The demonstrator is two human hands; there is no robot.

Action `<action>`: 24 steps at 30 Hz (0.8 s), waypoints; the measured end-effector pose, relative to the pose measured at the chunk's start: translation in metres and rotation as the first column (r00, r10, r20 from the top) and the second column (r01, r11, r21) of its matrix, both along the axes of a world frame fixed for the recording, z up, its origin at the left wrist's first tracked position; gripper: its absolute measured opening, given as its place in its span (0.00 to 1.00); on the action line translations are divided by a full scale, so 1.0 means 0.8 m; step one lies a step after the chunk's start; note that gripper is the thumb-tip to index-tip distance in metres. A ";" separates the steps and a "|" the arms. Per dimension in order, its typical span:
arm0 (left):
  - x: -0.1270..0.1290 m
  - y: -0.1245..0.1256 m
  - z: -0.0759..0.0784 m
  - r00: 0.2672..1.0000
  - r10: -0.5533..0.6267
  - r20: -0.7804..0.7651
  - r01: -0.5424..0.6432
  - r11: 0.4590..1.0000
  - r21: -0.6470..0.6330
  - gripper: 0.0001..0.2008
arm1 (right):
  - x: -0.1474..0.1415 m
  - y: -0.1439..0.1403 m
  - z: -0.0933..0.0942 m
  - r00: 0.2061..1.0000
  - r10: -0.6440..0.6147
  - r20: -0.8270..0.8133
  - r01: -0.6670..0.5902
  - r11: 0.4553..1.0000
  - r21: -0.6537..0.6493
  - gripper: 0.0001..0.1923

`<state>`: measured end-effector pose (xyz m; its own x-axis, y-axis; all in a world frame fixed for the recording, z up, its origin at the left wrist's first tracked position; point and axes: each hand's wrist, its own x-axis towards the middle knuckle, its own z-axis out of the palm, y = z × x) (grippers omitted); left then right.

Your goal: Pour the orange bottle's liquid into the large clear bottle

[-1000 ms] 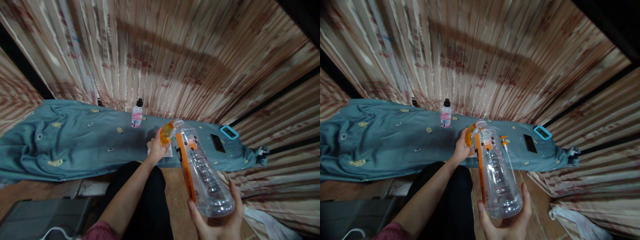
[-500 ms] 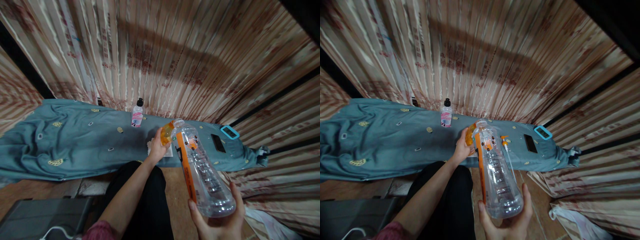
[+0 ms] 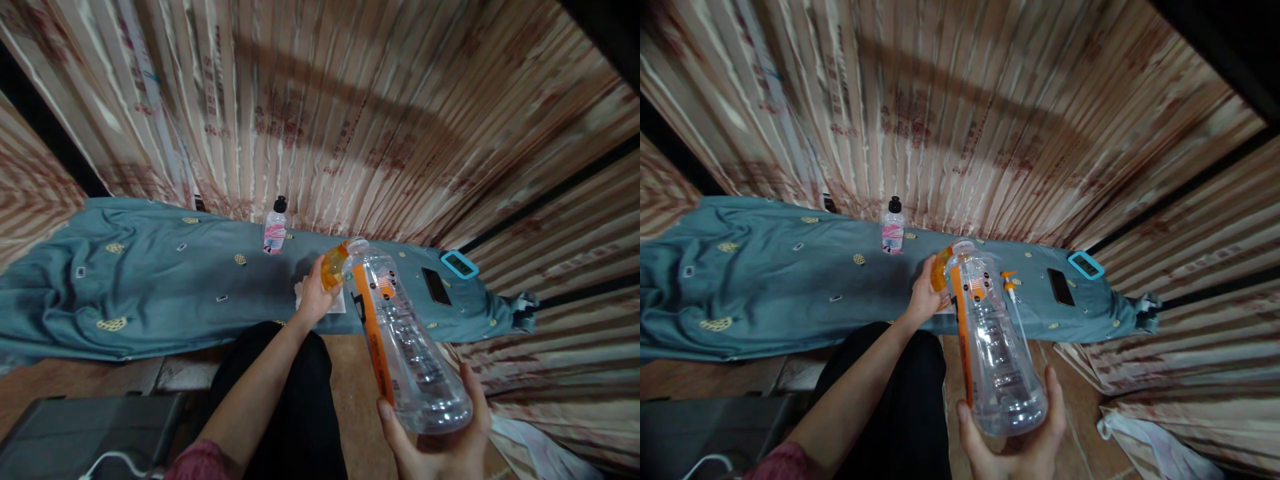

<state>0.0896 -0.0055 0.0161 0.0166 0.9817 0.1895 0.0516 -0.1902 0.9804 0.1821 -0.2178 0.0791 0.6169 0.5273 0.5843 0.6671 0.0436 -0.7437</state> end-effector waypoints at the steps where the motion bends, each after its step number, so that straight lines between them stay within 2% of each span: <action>1: 0.000 0.000 -0.001 1.000 0.000 0.001 0.000 1.000 0.001 0.37 | 0.001 0.000 -0.001 1.000 0.002 0.003 -0.002 1.000 0.012 0.60; 10: 0.001 0.001 -0.002 1.000 -0.001 0.030 0.001 1.000 0.000 0.37 | -0.009 0.000 0.008 0.999 -0.001 -0.044 0.001 1.000 -0.015 0.60; 24: -0.002 -0.002 0.006 0.999 0.009 -0.044 -0.010 1.000 -0.019 0.36 | -0.007 -0.002 0.004 0.999 -0.004 -0.046 0.003 1.000 -0.022 0.59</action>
<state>0.0882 -0.0073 0.0208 0.0148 0.9853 0.1703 0.0967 -0.1709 0.9805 0.1768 -0.2190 0.0819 0.6445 0.5372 0.5441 0.6326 0.0250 -0.7741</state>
